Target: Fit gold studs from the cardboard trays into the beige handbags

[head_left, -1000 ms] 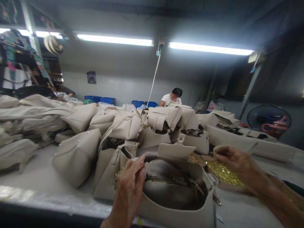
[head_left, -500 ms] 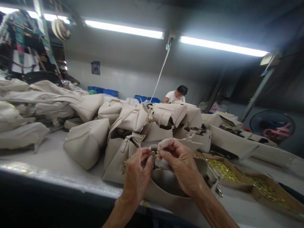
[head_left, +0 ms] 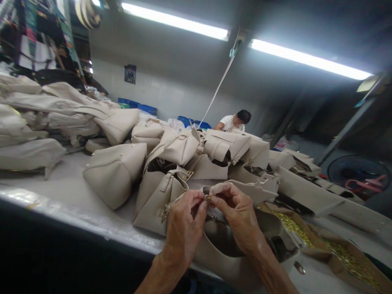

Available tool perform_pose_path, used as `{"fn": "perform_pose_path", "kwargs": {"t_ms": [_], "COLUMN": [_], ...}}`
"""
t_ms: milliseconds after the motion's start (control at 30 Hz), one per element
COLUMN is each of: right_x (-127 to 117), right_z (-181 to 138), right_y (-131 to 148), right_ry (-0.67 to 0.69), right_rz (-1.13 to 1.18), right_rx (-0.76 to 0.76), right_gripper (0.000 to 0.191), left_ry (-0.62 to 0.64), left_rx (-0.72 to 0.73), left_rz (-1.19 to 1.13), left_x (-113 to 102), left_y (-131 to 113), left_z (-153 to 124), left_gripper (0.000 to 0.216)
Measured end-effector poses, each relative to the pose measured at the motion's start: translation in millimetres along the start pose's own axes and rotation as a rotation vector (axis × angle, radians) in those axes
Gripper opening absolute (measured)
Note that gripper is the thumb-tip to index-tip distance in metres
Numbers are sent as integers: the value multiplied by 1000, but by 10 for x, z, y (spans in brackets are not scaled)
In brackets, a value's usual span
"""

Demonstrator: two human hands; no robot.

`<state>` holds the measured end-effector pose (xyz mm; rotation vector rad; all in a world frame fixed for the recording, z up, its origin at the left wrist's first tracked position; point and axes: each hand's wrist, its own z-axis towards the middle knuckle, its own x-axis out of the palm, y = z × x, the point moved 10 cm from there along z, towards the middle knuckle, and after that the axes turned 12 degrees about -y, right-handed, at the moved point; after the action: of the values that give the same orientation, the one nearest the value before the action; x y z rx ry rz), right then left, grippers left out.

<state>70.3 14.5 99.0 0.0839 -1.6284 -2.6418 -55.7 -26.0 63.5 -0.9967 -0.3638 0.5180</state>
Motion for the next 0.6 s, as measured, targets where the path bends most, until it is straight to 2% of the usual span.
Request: {"fn": "perform_pose_path", "kwargs": {"t_ms": [267,433,600], "right_x": [-13,-11,-28], "right_z": [-5,-55,-92], "right_y": [-19,35,-18], "right_ry": [13,-17,-34], "right_rz": [-48,-103,-122], "right_rx": [-71,-112,-82], "right_gripper": [11,9,9], "left_ry": [2,26,7], "left_rx": [6,-42,-30], "left_rz": [57,-3,2], "left_x": [18,50,51], "left_y": [16,20,24], "left_z": [3,-6,-45], "left_gripper": [6,6,7]}}
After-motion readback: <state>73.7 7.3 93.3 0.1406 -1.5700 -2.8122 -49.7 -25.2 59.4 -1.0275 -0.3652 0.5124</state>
